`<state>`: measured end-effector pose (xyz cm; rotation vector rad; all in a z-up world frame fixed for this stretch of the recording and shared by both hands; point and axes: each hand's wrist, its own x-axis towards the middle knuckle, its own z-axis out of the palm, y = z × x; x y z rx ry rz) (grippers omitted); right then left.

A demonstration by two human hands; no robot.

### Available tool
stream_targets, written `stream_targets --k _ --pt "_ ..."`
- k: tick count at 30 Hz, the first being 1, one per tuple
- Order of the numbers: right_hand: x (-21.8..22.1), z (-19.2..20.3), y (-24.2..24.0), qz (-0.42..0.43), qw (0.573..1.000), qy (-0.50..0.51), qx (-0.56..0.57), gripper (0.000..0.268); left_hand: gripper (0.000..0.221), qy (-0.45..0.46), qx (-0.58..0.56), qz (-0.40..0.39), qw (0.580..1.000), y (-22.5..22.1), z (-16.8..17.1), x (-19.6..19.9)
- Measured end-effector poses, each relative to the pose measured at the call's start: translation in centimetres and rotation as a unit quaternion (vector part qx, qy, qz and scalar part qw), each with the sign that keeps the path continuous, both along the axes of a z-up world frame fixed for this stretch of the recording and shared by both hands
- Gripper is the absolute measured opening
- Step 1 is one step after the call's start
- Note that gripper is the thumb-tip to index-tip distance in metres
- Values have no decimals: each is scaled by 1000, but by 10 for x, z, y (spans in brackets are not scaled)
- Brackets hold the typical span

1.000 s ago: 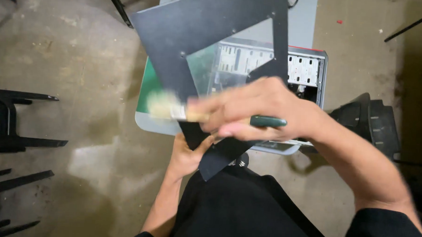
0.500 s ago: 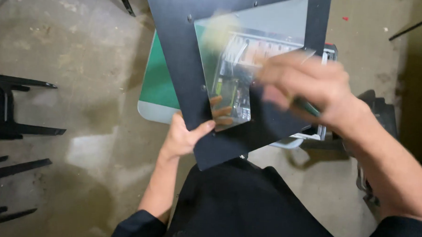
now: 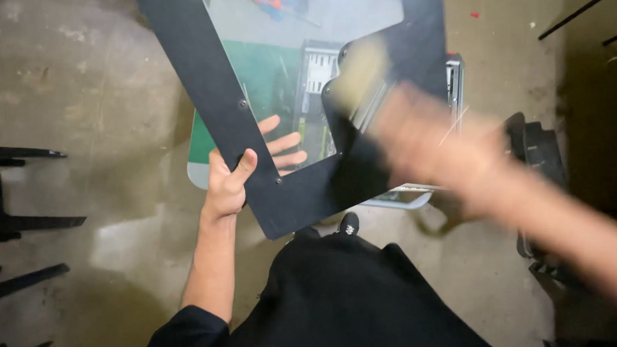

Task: Unscrewing the side panel of a computer case, removing it, and cleaning it thoroughly with a brush.

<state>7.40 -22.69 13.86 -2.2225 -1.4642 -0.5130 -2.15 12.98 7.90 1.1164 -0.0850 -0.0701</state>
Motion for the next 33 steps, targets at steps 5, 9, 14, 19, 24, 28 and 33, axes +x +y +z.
stream_targets --k 5,9,14,19,24,28,33 --pt "-28 30 17 198 865 460 -30 16 59 -13 -68 6 998 -2 -21 3" --pt "2 21 -46 170 894 415 -18 16 61 -22 -46 0 999 -7 -13 3" --pt "-69 -8 24 147 948 284 8 16 55 1 -29 6 1000 -18 -8 2" --pt "-89 -2 27 70 964 248 63 19 45 -37 -46 55 997 -41 -7 11" --pt "-107 -30 37 66 937 318 127 36 42 -63 -58 94 992 -56 -4 21" --pt "-94 -26 31 18 934 296 201 41 52 -39 -59 86 994 -54 6 20" --pt "-101 -17 38 9 908 350 229 19 62 -19 -52 92 994 -58 8 21"
